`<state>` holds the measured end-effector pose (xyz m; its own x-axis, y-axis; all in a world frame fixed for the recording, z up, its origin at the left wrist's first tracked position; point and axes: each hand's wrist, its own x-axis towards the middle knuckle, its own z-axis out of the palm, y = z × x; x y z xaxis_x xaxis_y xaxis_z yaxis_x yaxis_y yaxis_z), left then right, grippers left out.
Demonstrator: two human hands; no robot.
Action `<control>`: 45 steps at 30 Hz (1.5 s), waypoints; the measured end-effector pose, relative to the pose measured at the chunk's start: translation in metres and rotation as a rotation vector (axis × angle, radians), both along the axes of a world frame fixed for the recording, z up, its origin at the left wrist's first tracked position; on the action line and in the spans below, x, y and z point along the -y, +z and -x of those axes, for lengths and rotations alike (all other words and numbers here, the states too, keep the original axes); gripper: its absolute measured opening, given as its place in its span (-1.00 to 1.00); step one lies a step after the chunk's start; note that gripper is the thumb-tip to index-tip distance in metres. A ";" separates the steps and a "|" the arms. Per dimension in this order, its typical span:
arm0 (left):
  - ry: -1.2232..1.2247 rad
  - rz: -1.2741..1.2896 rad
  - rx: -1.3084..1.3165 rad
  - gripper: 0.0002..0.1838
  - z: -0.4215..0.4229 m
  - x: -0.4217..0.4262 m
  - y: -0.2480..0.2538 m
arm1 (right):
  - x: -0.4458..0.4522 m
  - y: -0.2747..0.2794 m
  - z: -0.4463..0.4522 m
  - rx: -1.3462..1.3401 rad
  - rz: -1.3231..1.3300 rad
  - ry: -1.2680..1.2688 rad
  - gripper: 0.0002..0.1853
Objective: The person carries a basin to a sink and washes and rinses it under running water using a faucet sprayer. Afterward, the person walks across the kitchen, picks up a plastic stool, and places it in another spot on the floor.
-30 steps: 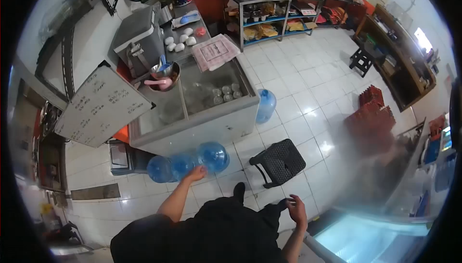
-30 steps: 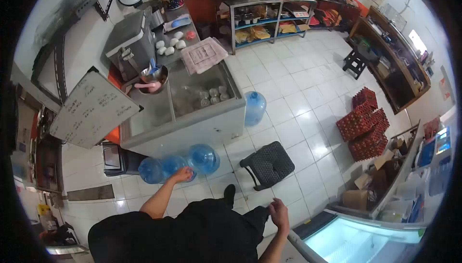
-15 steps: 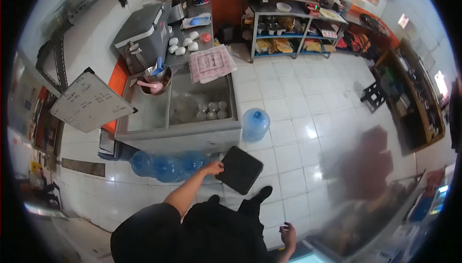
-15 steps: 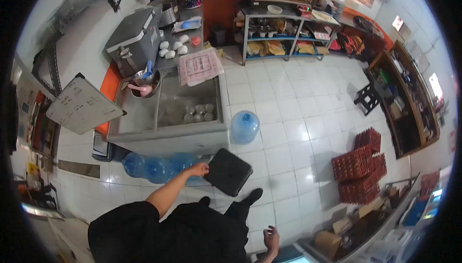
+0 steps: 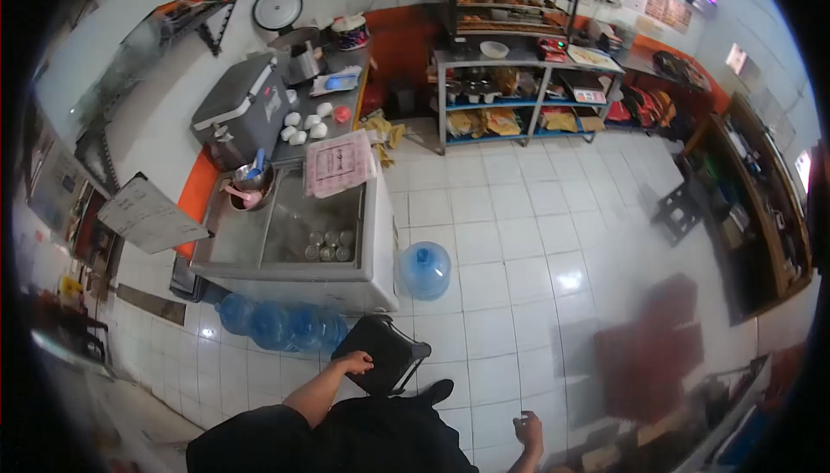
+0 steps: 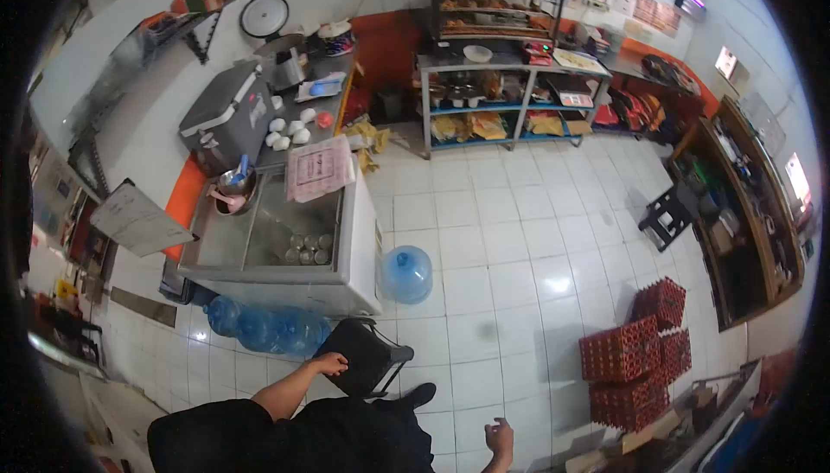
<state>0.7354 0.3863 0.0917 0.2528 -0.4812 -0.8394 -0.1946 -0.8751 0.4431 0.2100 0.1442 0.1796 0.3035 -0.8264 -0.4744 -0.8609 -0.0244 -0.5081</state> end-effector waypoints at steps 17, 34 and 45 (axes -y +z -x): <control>0.213 -0.035 -0.108 -0.64 0.011 0.061 -0.060 | 0.103 -0.023 0.108 -0.021 0.196 0.216 -0.62; 0.414 0.112 0.153 -0.74 0.010 0.054 -0.122 | 0.320 0.104 -0.282 0.136 -0.018 0.543 -0.58; 0.964 -0.429 0.502 0.23 -0.080 0.121 -0.166 | 0.339 0.002 -0.351 -0.321 -0.361 1.146 -0.60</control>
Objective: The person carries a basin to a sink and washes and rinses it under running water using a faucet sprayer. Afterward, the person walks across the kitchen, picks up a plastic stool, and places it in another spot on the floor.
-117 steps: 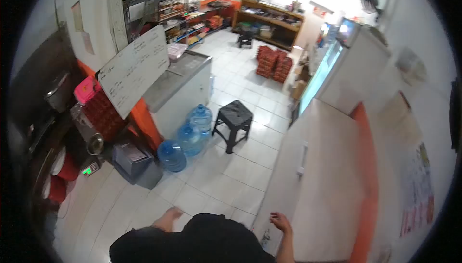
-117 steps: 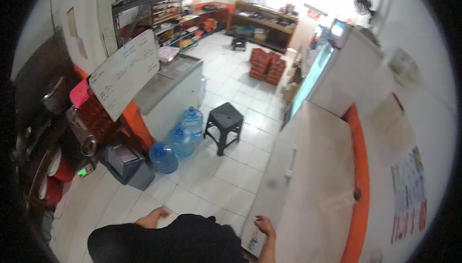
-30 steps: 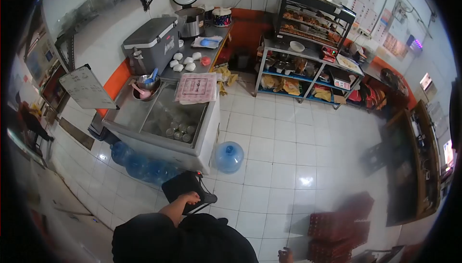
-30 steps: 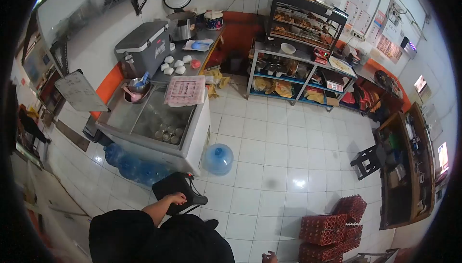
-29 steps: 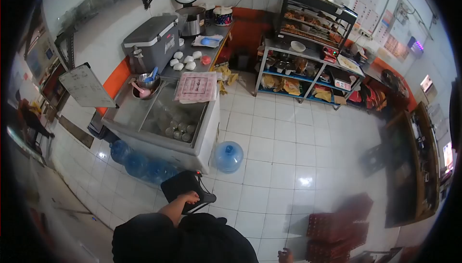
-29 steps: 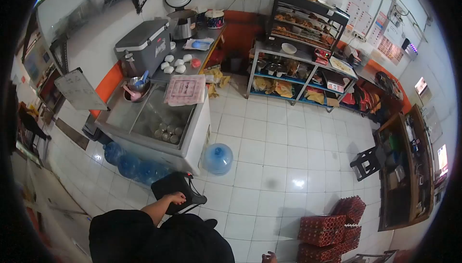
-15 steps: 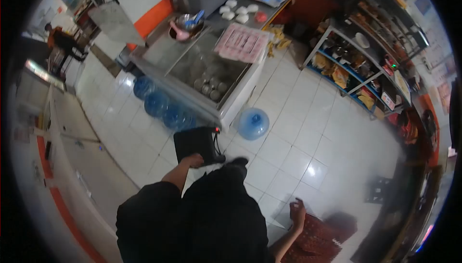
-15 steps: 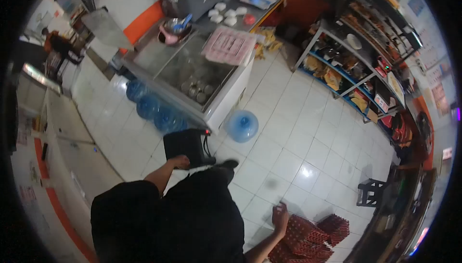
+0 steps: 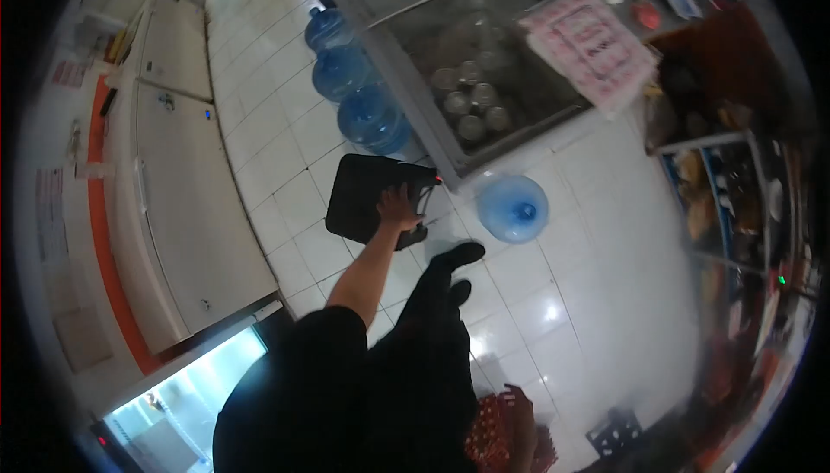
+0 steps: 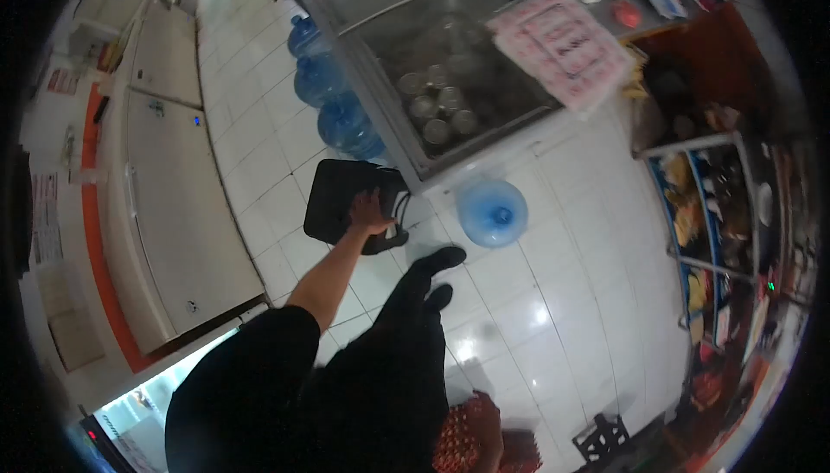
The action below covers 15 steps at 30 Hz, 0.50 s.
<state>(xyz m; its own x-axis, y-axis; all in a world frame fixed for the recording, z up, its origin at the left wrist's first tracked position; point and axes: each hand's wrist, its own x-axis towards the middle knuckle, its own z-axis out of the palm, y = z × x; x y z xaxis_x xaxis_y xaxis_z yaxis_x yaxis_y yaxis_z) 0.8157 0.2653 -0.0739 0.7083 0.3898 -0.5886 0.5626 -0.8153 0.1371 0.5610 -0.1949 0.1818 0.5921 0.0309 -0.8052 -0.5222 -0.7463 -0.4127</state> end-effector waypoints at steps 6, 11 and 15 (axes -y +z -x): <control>0.149 -0.035 0.129 0.32 0.037 -0.022 -0.071 | -0.020 -0.181 -0.044 0.124 -0.101 0.718 -0.58; 0.011 0.031 0.413 0.17 0.097 -0.062 -0.115 | -0.124 -0.342 -0.138 -0.125 -0.152 0.860 -0.57; -0.095 0.081 0.506 -0.01 0.151 -0.125 -0.128 | -0.243 -0.458 -0.214 -0.076 0.045 1.157 -0.49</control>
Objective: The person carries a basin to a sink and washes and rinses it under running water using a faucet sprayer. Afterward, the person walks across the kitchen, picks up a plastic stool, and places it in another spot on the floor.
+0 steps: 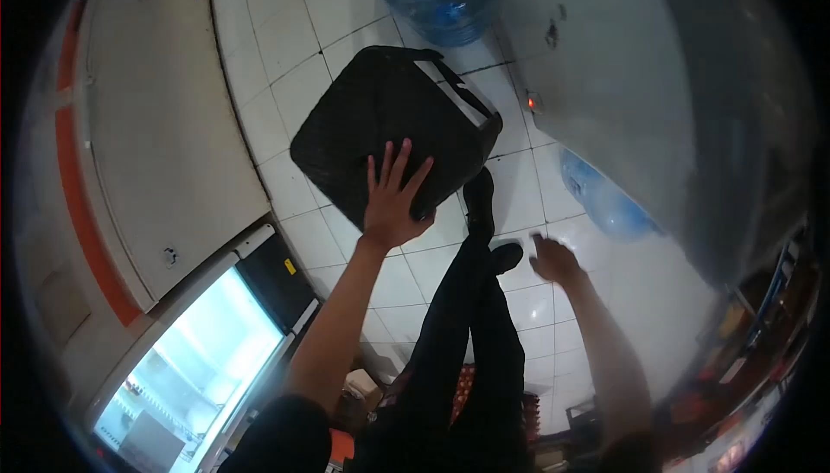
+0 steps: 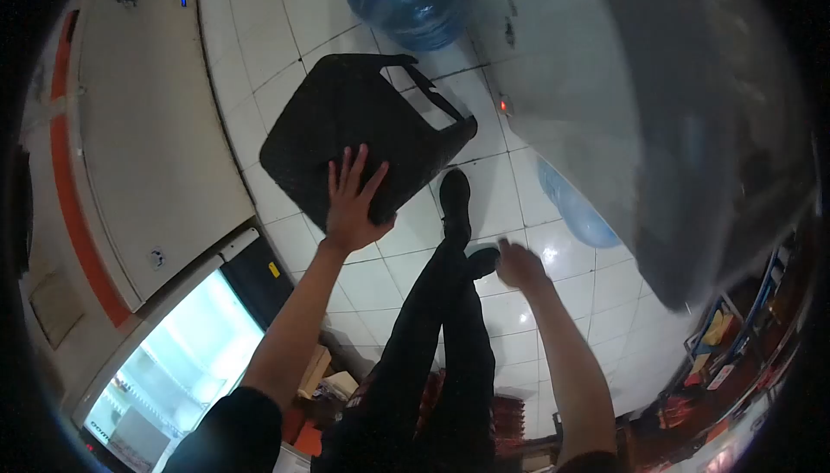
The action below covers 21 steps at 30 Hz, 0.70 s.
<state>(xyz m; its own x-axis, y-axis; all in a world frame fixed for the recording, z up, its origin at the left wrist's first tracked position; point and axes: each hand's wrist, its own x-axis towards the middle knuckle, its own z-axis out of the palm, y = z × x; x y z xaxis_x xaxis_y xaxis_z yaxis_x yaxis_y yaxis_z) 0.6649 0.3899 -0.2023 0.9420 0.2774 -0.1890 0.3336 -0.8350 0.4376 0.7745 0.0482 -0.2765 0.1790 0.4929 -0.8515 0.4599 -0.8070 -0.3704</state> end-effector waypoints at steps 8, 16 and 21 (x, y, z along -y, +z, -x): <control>0.005 0.049 0.045 -0.15 0.016 -0.019 -0.032 | -0.179 -0.176 -0.096 0.444 0.157 0.149 -0.30; 0.059 0.089 0.045 -0.25 0.024 -0.020 -0.041 | -0.174 -0.241 -0.137 0.608 0.358 0.208 -0.36; 0.038 0.081 0.005 -0.22 0.024 -0.017 -0.040 | -0.179 -0.255 -0.134 0.689 0.292 0.176 -0.36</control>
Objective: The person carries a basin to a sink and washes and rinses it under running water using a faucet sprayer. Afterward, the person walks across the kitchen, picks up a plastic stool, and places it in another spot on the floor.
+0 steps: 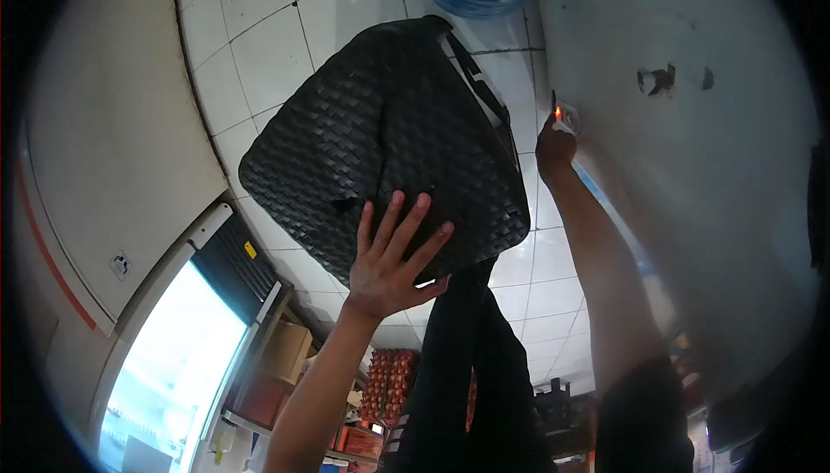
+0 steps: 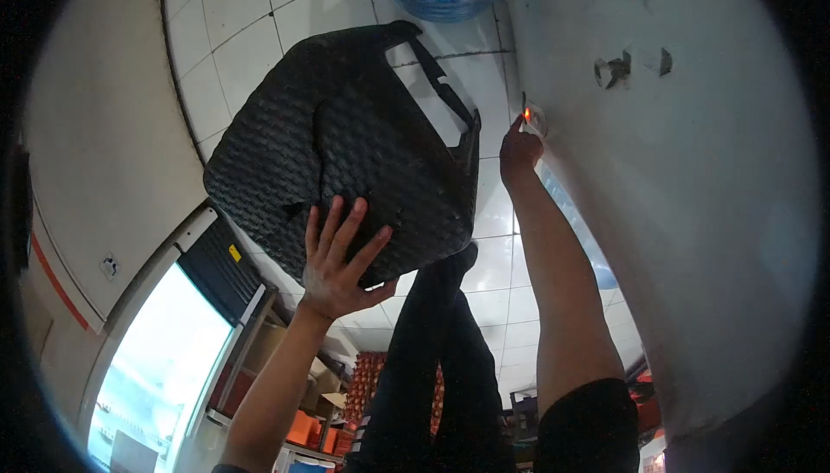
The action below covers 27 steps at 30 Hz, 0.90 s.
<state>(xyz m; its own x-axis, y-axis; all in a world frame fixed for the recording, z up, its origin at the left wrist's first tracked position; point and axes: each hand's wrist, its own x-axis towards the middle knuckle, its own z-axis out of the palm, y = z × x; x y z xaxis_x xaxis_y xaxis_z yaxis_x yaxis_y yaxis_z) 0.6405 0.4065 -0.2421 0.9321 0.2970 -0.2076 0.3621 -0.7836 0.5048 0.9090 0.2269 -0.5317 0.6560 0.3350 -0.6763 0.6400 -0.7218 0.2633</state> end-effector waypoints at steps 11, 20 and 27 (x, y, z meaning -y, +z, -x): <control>0.005 0.001 0.006 -0.20 -0.001 0.001 0.003 | -0.006 -0.015 -0.009 0.076 -0.002 0.053 -0.49; 0.008 0.010 0.035 -0.17 0.003 -0.003 0.000 | 0.004 0.000 0.006 -0.077 -0.004 -0.109 -0.67; 0.005 0.001 0.066 -0.16 -0.006 -0.003 0.007 | -0.031 0.131 0.025 -0.605 -1.157 -0.779 -0.56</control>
